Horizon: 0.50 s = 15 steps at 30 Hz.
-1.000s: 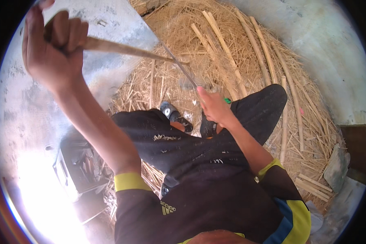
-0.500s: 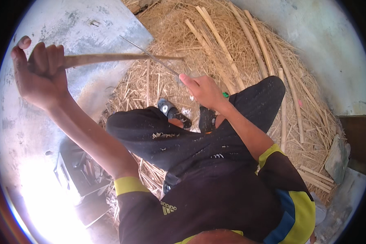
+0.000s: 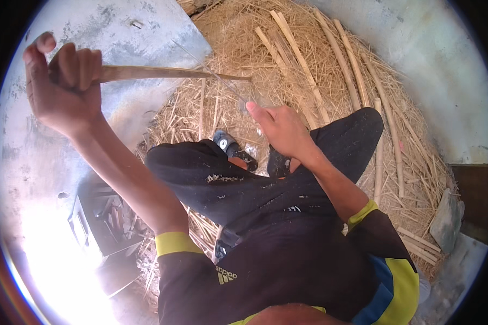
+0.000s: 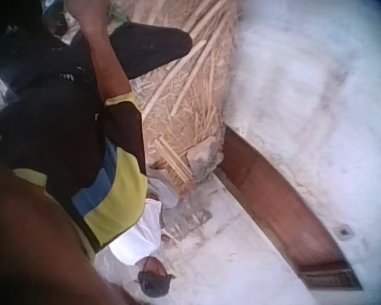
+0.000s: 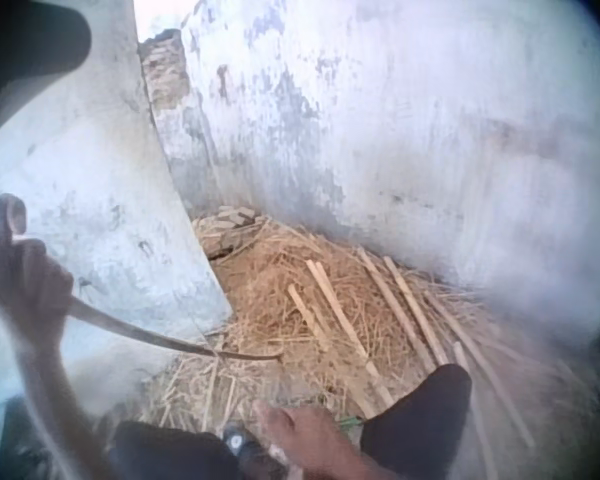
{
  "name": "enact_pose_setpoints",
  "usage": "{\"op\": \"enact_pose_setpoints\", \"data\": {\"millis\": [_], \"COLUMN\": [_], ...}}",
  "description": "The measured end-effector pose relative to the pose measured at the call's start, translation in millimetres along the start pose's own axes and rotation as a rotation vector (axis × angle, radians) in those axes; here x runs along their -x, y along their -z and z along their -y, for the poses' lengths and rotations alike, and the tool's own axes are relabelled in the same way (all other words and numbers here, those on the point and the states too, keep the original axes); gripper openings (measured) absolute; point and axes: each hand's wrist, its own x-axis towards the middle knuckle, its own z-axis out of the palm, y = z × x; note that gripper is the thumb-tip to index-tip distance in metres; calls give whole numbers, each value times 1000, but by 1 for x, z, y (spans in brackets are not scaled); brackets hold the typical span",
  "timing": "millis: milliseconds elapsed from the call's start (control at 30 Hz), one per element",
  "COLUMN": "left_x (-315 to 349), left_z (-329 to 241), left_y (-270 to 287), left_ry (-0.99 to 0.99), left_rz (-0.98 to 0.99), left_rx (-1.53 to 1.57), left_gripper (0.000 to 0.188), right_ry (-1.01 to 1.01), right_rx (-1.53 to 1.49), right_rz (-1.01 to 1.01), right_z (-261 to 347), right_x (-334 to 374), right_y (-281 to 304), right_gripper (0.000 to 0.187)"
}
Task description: The person sits on a straw-covered floor and uses a green utility knife to sharpen a thin wooden stick. They hold the stick in their left hand and scrape the blade along its length to create a pointed tip, occasionally rotating the stick to work on different sides.
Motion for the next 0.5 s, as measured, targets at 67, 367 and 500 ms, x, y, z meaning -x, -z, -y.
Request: {"op": "enact_pose_setpoints", "data": {"millis": [67, 367, 500], "left_x": [-2, -4, -2], "left_z": [4, 16, 4], "left_y": [-8, -23, -16], "left_ry": [-15, -51, -28], "left_rz": [-17, -273, -101], "left_rx": [-35, -198, -127], "left_gripper": [37, 34, 31], "right_ry": [159, -467, -276], "right_rx": [-47, -221, -189], "right_rz": [-77, -16, 4], "right_z": [22, -101, -52], "right_x": [-2, -22, 10], "right_y": [11, -5, 13], "right_gripper": [60, 58, 62]}}
